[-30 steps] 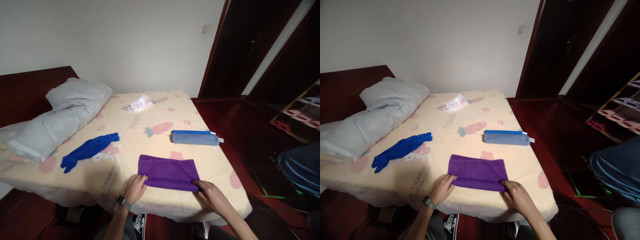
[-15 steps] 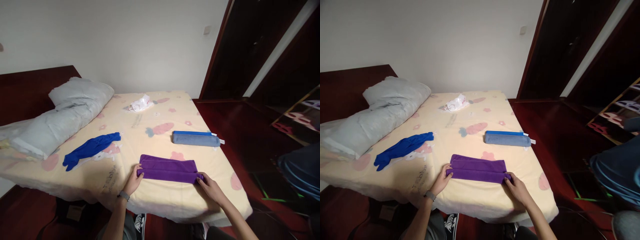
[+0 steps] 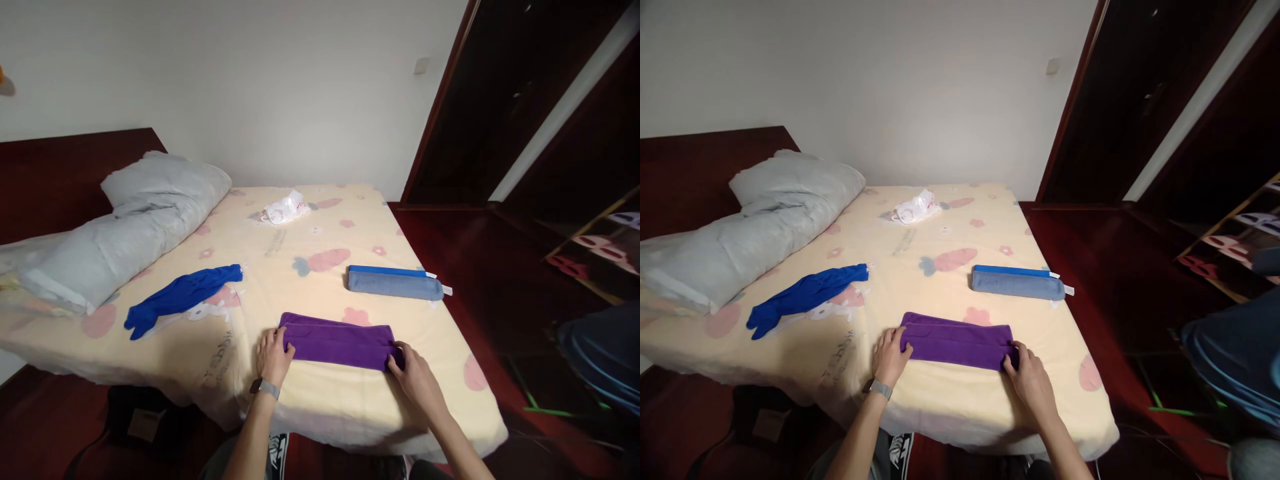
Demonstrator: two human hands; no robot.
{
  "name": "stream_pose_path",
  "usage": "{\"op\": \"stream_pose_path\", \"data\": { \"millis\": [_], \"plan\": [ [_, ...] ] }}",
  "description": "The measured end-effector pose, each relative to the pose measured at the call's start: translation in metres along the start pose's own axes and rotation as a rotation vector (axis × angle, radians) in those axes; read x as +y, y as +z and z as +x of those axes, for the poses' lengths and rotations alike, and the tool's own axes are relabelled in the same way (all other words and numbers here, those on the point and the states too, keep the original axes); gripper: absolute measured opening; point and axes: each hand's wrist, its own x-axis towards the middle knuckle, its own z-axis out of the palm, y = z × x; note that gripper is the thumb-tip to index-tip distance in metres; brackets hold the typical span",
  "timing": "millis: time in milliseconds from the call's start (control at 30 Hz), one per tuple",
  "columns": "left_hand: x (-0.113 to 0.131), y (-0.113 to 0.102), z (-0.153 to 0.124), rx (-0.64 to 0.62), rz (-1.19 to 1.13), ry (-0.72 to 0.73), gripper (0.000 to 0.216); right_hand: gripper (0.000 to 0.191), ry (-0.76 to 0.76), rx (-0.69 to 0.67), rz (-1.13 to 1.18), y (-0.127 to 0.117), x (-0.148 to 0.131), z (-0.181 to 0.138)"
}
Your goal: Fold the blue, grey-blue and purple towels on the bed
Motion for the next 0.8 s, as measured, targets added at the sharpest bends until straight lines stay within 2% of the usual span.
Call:
{"op": "stream_pose_path", "data": {
  "millis": [67, 133, 233, 300, 400, 567, 700, 800],
  "plan": [
    [0.009, -0.004, -0.004, 0.054, -0.003, 0.107, 0.037, 0.036, -0.073, 0.146, -0.111, -0.004, -0.004, -0.001],
    [0.024, -0.004, -0.014, 0.034, -0.082, 0.296, 0.037, 0.036, -0.158, 0.211, -0.158, -0.007, -0.012, -0.003],
    [0.049, 0.003, -0.033, -0.119, -0.159, 0.603, 0.042, 0.038, -0.414, 0.107, -0.105, -0.002, -0.028, -0.009],
    [0.057, 0.009, -0.041, -0.204, -0.154, 0.707, 0.050, 0.044, -0.560, 0.003, -0.096, 0.009, -0.037, -0.013],
    [0.049, 0.015, -0.037, -0.246, -0.128, 0.683, 0.061, 0.055, -0.617, -0.055, -0.126, 0.024, -0.037, -0.015],
    [0.007, 0.011, -0.010, -0.232, -0.123, 0.520, 0.068, 0.055, -0.564, -0.040, -0.145, 0.027, -0.011, -0.005],
    [-0.010, -0.004, -0.001, -0.196, -0.178, 0.369, 0.053, 0.048, -0.433, -0.085, -0.080, 0.012, 0.002, 0.005],
    [-0.012, -0.017, -0.001, -0.217, -0.229, 0.297, 0.036, 0.042, -0.308, -0.200, 0.010, -0.004, 0.003, 0.005]
  ]
}}
